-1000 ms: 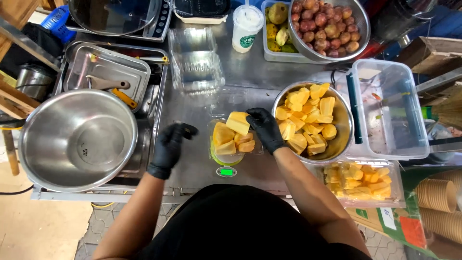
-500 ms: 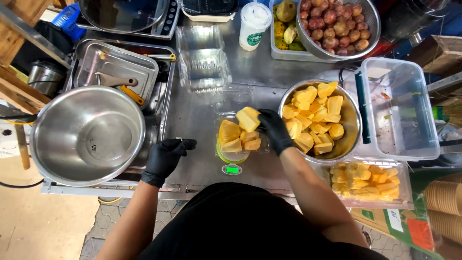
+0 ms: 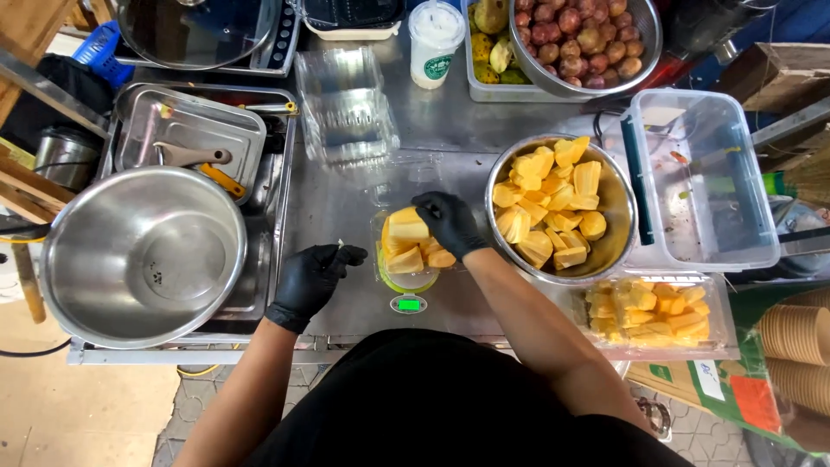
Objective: The person places pieces of cut fruit from a bowl into plastic containers using their hands, weighing each container on a digital scale to ensure consistent portions.
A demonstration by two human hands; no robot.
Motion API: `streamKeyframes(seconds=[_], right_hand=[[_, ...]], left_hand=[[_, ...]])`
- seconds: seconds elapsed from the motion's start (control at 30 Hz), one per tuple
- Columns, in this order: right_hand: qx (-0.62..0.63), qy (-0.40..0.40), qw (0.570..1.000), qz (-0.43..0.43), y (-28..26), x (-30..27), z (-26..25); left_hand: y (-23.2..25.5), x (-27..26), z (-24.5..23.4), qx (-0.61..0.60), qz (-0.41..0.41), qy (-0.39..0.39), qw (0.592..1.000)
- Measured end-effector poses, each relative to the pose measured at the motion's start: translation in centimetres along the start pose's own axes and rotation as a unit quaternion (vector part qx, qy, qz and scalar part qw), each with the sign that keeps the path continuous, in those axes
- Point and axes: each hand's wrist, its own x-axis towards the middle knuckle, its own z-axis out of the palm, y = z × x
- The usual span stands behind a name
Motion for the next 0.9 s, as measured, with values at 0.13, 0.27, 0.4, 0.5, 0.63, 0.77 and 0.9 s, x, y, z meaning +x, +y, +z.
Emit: streamKeyframes(seconds=[0.13, 0.27, 0.4, 0.5, 0.63, 0.77, 0.9], right_hand=[[-0.121, 0.058, 0.983, -0.128, -3.0, -0.3, -0.9], [-0.092, -0.038, 0.992, -0.078, -4.0, -1.4, -1.7], [-0.095, -0.079, 0.986, -0.109, -2.2, -2.0, -1.3], [-0.145, -0.053, 0.974, -0.167, -1.1, -2.4, -0.4], [-0.219, -0.033, 0.960, -0.174, -1.8, -2.5, -0.2], [-0.238, -0.016, 0.955, -0.179, -3.8, -3.0, -1.7], [-0.119, 0.048, 0.977, -0.170, -4.4, -3.9, -7.0]], left_hand=[[-2.3, -0.9, -1.2, -0.003, 0.018, 0.002, 1.000], [-5.2, -1.6, -1.2, -0.074, -0.028, 0.023, 0.997], [-5.7, -0.7, -0.1, -0.104, -0.017, 0.029, 0.994], [-5.7, 0.5, 1.9, -0.051, -0.059, -0.011, 0.997], [-7.4, 1.7, 4.5, -0.197, -0.043, -0.034, 0.979], [-7.4, 1.8, 4.4, -0.126, -0.019, -0.077, 0.989], [-6.0, 0.9, 1.8, 0.040, 0.103, -0.026, 0.994]])
